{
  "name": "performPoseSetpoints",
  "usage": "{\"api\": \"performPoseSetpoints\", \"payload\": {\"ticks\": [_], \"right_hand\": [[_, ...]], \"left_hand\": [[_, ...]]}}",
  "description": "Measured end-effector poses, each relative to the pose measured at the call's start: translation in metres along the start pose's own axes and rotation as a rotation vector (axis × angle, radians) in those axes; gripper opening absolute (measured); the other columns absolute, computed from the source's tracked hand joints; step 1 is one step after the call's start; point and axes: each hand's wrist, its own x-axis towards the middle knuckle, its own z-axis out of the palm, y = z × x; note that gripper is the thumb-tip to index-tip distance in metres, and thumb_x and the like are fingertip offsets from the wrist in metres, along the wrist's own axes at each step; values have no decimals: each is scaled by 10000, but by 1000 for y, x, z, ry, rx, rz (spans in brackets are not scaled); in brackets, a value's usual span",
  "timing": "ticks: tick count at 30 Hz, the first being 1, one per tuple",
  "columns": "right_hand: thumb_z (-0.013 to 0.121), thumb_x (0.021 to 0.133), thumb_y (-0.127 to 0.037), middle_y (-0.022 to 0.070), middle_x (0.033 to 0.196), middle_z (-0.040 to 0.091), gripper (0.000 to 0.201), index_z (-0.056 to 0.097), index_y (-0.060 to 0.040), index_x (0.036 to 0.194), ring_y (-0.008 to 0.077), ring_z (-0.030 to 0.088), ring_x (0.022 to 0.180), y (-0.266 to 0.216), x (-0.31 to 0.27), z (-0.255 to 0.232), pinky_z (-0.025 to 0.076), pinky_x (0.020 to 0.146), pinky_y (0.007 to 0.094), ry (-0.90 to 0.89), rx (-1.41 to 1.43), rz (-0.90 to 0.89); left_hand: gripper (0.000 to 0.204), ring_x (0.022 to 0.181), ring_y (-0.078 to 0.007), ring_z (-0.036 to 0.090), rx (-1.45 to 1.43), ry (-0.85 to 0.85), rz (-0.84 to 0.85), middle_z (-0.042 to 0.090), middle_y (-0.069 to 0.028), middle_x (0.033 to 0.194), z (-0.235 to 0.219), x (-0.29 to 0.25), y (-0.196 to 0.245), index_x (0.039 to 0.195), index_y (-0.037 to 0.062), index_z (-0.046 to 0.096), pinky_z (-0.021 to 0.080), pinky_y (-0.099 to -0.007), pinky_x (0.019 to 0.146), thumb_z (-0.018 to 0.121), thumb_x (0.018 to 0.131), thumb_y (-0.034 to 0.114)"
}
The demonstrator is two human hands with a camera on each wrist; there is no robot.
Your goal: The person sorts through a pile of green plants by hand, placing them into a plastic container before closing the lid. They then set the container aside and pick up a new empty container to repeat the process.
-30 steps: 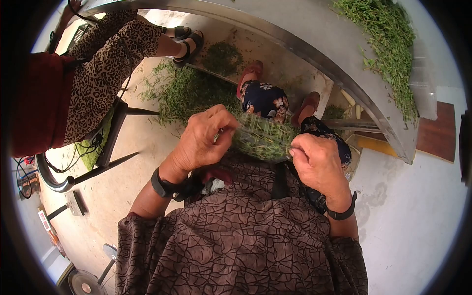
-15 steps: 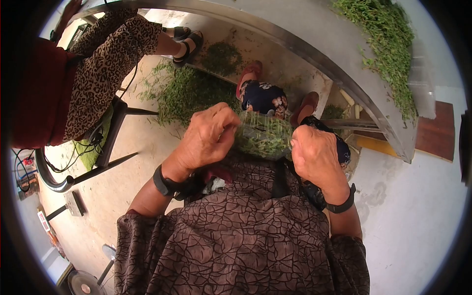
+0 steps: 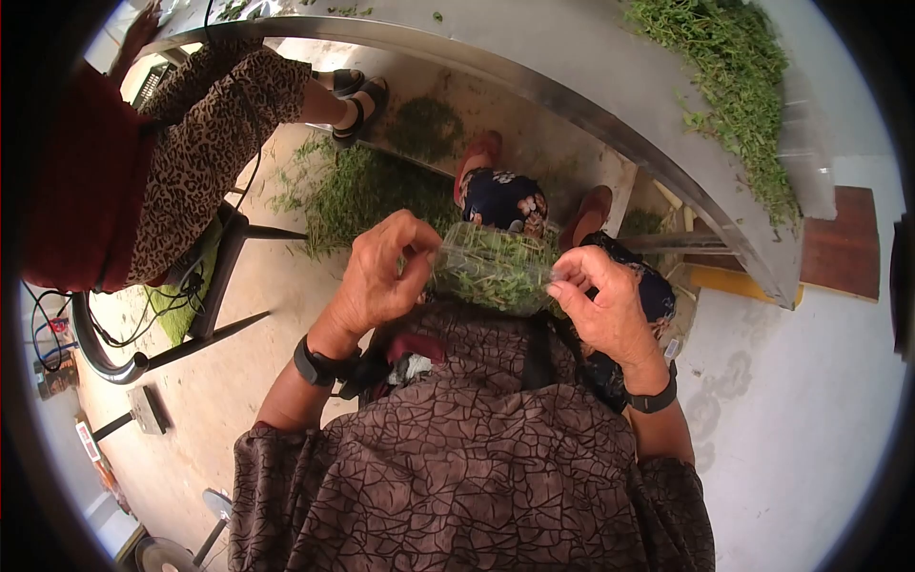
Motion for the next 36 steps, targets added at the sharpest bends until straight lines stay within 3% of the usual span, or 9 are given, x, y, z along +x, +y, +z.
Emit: {"api": "performPoseSetpoints", "payload": {"ticks": [16,36], "right_hand": [[647,776,40,115,719,627,125,561,5,859,199,623,609,3,-8,0,480,556,292,84,-108,6],[651,739,41,137,623,595,110,557,5,783,273,616,541,2,-7,1,470,500,335,114,-243,-95]], "left_hand": [[222,688,-199,602,-117,-60,15,581,-86,810,-1,2,5,920,17,566,488,-305,629,604,713,-53],[210,608,-226,582,-5,-62,100,540,-65,710,1,7,9,809,38,501,463,-317,549,591,671,-92]]}}
